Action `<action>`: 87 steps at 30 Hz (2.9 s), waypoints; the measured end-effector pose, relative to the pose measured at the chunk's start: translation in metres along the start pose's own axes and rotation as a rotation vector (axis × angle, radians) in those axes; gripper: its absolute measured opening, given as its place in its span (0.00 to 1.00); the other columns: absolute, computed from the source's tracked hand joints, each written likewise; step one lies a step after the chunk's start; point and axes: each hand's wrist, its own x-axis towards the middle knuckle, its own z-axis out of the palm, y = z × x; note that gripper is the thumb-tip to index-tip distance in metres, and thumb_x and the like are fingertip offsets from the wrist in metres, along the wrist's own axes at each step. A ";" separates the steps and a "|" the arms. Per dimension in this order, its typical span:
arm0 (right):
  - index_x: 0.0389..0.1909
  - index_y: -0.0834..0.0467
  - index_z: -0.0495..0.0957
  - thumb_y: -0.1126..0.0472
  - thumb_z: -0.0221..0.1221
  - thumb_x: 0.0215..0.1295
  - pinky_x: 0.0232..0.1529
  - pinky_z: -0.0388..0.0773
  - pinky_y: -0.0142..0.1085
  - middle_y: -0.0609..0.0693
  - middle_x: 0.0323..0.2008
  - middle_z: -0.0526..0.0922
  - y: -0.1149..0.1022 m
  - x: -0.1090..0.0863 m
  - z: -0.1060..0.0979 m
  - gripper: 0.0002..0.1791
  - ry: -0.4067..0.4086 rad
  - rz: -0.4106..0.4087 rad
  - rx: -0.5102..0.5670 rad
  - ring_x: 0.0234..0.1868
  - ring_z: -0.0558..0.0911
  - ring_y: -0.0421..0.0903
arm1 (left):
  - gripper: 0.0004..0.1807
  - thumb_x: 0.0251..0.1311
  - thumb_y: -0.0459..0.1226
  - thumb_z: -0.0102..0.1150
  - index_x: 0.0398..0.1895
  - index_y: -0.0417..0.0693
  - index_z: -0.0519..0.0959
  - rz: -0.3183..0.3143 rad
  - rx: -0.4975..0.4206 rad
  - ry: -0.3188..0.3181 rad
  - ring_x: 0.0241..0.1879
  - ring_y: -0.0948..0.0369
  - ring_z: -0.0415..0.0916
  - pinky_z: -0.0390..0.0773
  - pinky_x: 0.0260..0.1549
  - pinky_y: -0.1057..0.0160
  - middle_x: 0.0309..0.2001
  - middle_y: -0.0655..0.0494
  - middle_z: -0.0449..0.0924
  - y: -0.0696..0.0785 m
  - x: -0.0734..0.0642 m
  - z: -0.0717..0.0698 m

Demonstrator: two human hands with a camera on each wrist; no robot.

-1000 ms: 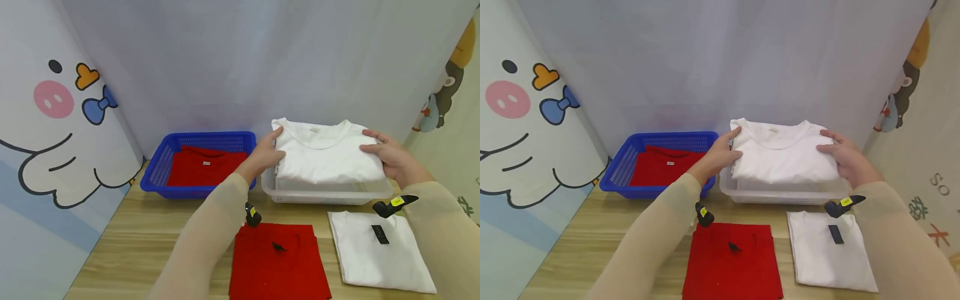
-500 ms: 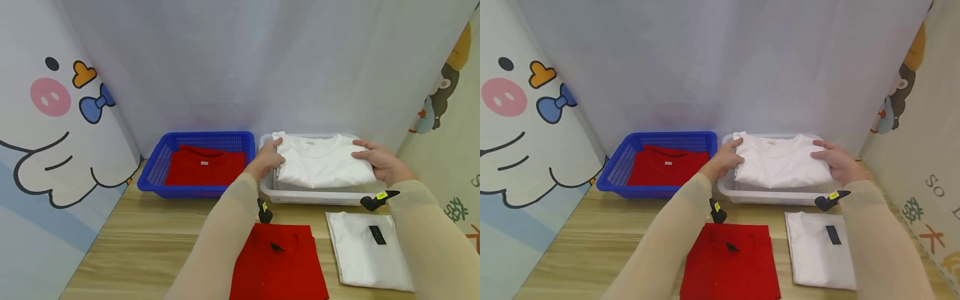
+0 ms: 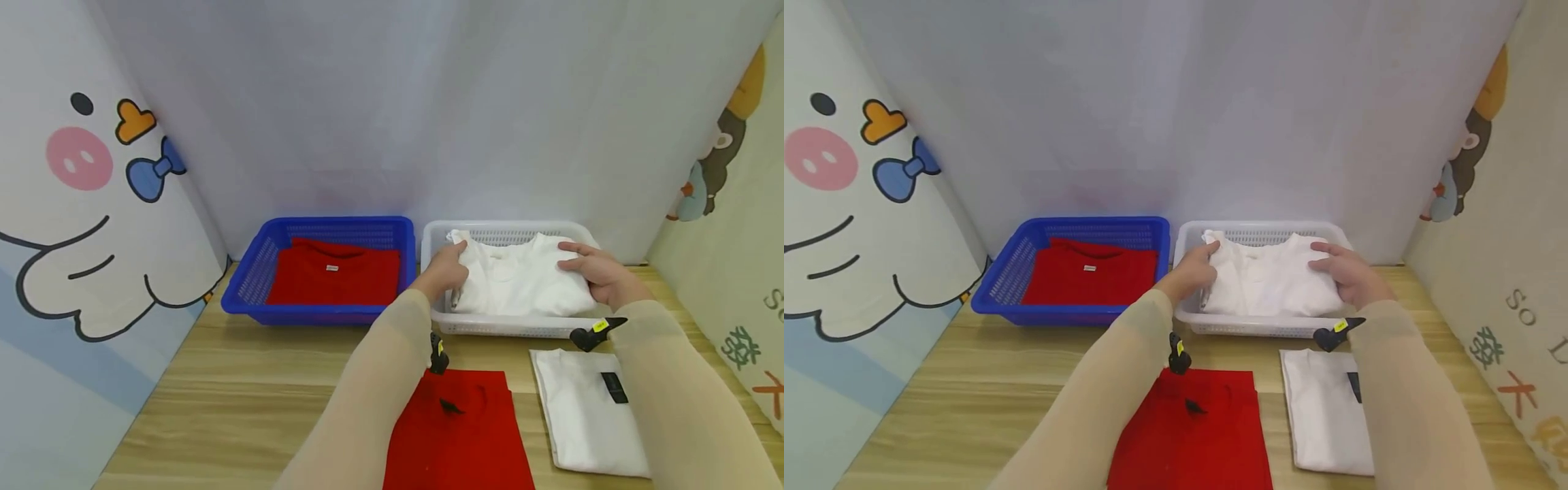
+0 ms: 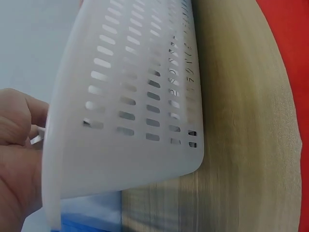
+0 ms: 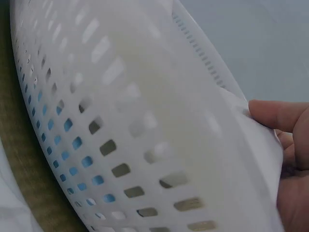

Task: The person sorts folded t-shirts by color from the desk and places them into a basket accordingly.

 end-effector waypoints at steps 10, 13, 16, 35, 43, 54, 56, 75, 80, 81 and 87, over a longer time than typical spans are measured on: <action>0.77 0.57 0.41 0.65 0.45 0.73 0.46 0.77 0.38 0.65 0.69 0.53 0.012 0.014 -0.001 0.36 0.007 0.049 -0.253 0.49 0.75 0.46 | 0.26 0.61 0.30 0.50 0.65 0.33 0.66 0.025 0.656 -0.014 0.62 0.52 0.66 0.64 0.63 0.62 0.62 0.44 0.70 0.002 -0.003 0.015; 0.76 0.59 0.40 0.67 0.43 0.73 0.51 0.73 0.42 0.67 0.71 0.49 0.014 0.014 -0.001 0.35 0.016 0.081 -0.299 0.56 0.70 0.53 | 0.25 0.63 0.32 0.47 0.64 0.33 0.67 0.037 0.842 -0.051 0.64 0.50 0.62 0.62 0.64 0.61 0.63 0.43 0.68 0.002 -0.002 0.022; 0.76 0.60 0.42 0.67 0.43 0.73 0.59 0.67 0.48 0.67 0.72 0.45 0.016 0.014 -0.001 0.35 0.033 0.086 -0.332 0.63 0.61 0.59 | 0.26 0.67 0.34 0.43 0.67 0.33 0.65 0.036 0.950 -0.079 0.67 0.47 0.58 0.64 0.63 0.60 0.68 0.41 0.62 -0.001 0.000 0.027; 0.73 0.68 0.47 0.68 0.45 0.71 0.68 0.47 0.58 0.73 0.71 0.38 0.017 0.013 0.007 0.32 0.038 0.121 -0.576 0.71 0.43 0.67 | 0.14 0.65 0.33 0.47 0.47 0.45 0.82 0.089 1.167 -0.248 0.46 0.58 0.73 0.68 0.48 0.57 0.49 0.53 0.81 -0.011 0.010 0.037; 0.72 0.67 0.52 0.65 0.49 0.69 0.68 0.43 0.60 0.73 0.71 0.39 0.014 0.016 0.005 0.33 0.041 0.112 -0.737 0.71 0.39 0.69 | 0.16 0.66 0.31 0.46 0.52 0.41 0.80 0.031 1.018 -0.233 0.54 0.57 0.71 0.67 0.55 0.63 0.57 0.50 0.77 -0.008 0.005 0.034; 0.72 0.67 0.53 0.63 0.49 0.69 0.67 0.43 0.61 0.75 0.70 0.42 0.020 0.021 0.007 0.32 0.045 0.114 -0.832 0.70 0.42 0.71 | 0.16 0.63 0.31 0.51 0.52 0.41 0.80 -0.022 0.979 -0.237 0.44 0.57 0.70 0.73 0.43 0.63 0.57 0.49 0.76 -0.012 0.005 0.036; 0.72 0.67 0.53 0.63 0.49 0.69 0.67 0.43 0.61 0.74 0.70 0.42 0.020 0.020 0.010 0.32 0.044 0.102 -0.840 0.70 0.42 0.70 | 0.16 0.63 0.31 0.50 0.51 0.41 0.80 -0.016 0.992 -0.237 0.44 0.57 0.71 0.73 0.43 0.63 0.56 0.49 0.76 -0.011 0.004 0.034; 0.73 0.69 0.46 0.49 0.47 0.74 0.63 0.52 0.65 0.74 0.70 0.44 -0.033 -0.040 0.025 0.38 0.012 -0.034 -0.847 0.69 0.47 0.72 | 0.20 0.61 0.30 0.49 0.58 0.42 0.73 0.204 0.841 -0.097 0.47 0.57 0.76 0.77 0.47 0.61 0.49 0.50 0.79 0.042 -0.057 -0.030; 0.74 0.66 0.44 0.47 0.48 0.74 0.61 0.54 0.66 0.72 0.71 0.45 -0.040 -0.072 0.033 0.40 -0.025 -0.150 -0.791 0.69 0.47 0.72 | 0.25 0.65 0.32 0.46 0.67 0.46 0.68 0.239 0.781 -0.071 0.59 0.56 0.71 0.70 0.59 0.57 0.61 0.52 0.74 0.042 -0.091 -0.061; 0.74 0.66 0.45 0.47 0.48 0.74 0.61 0.55 0.66 0.72 0.71 0.46 -0.041 -0.079 0.035 0.40 -0.024 -0.173 -0.790 0.69 0.48 0.71 | 0.25 0.66 0.33 0.46 0.67 0.47 0.69 0.247 0.762 -0.059 0.59 0.56 0.71 0.70 0.59 0.56 0.61 0.52 0.74 0.040 -0.098 -0.067; 0.74 0.63 0.49 0.49 0.50 0.73 0.57 0.63 0.63 0.67 0.70 0.53 -0.039 -0.114 0.048 0.37 -0.030 -0.278 -0.802 0.68 0.56 0.67 | 0.23 0.69 0.36 0.46 0.67 0.45 0.69 0.309 0.741 0.010 0.62 0.54 0.68 0.67 0.61 0.54 0.62 0.50 0.73 0.021 -0.132 -0.100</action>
